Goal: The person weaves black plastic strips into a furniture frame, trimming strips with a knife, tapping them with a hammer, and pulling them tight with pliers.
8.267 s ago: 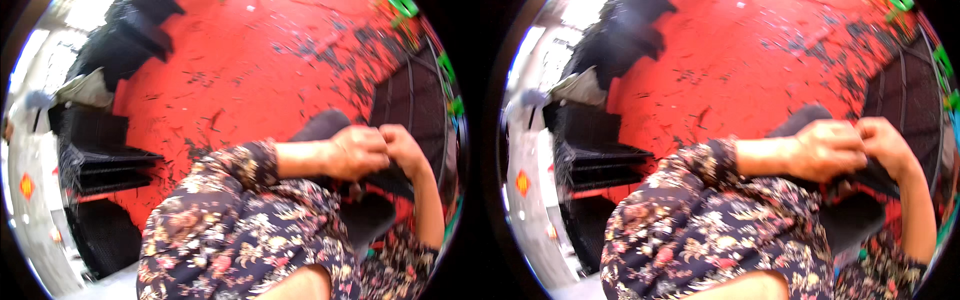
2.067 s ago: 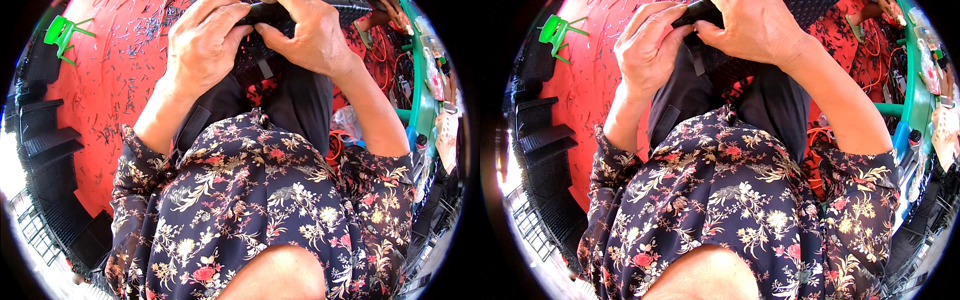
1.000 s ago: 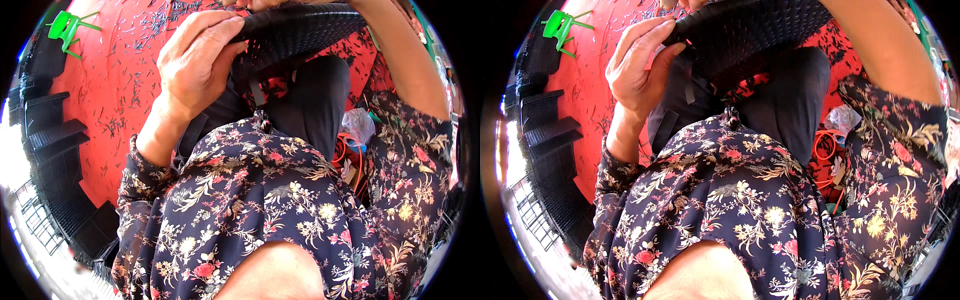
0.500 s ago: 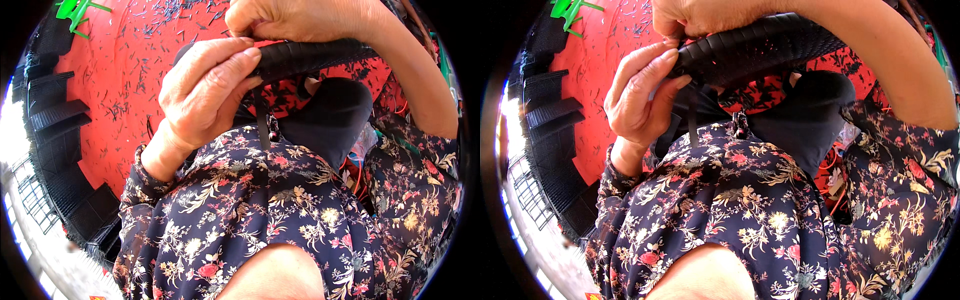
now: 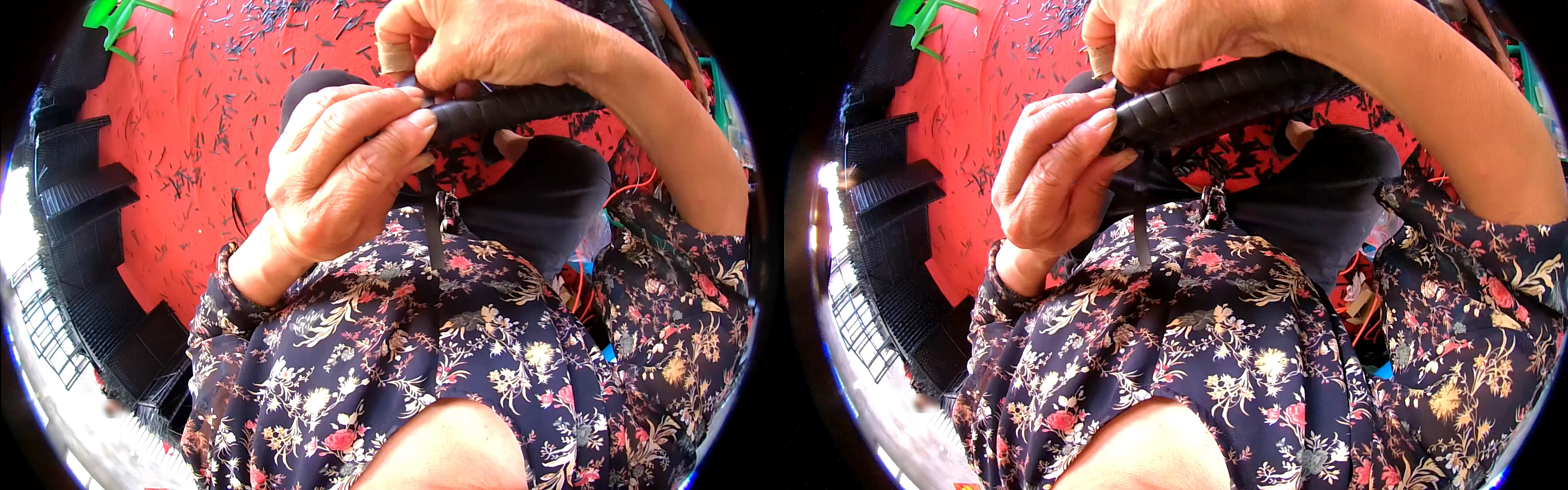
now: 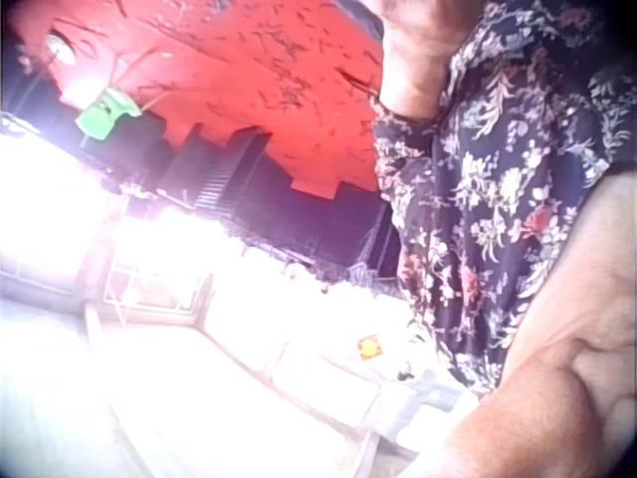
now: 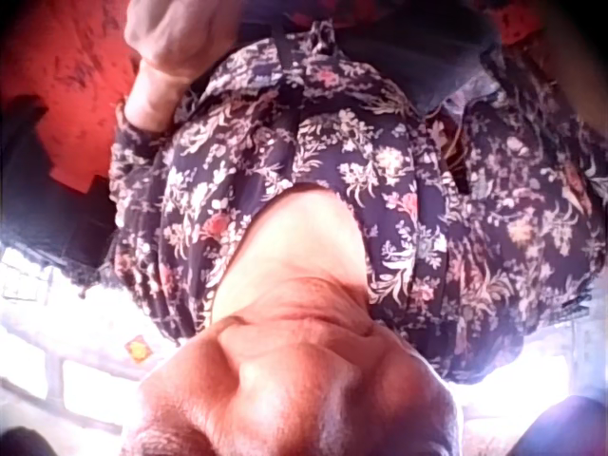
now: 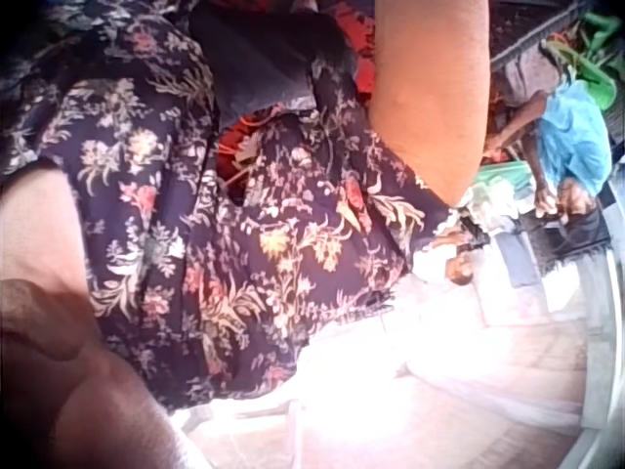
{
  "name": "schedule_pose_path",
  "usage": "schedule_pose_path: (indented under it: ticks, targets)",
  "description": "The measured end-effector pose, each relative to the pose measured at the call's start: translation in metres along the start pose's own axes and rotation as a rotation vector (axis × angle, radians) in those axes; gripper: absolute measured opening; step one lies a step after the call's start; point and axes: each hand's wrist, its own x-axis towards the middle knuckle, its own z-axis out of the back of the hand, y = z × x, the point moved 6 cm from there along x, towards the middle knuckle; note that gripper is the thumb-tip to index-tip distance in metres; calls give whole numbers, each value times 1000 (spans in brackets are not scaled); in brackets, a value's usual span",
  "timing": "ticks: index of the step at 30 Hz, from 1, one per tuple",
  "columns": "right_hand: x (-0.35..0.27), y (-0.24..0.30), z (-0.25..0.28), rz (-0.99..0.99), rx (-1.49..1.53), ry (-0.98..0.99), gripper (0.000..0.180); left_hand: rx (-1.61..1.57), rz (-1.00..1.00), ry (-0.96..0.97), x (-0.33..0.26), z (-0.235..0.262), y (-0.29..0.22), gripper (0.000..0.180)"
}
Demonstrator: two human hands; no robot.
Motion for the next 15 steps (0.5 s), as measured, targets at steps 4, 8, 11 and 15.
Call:
schedule_pose_path:
  ticks: [4, 8, 11, 15]
  targets:
    - [5, -11, -11, 207, 162, 110, 20, -29, -16, -1, -2, -2, -3, 32]
    - [1, -15, -17, -116, 283, 188, 18, -17, 5, 29, -9, 2, -7, 38]
    - [3, -20, -17, -175, 333, 200, 16, -41, -6, 31, -10, 2, -4, 37]
    - [16, -25, -25, -167, 216, 183, 14, -25, 22, 31, -13, 4, -6, 37]
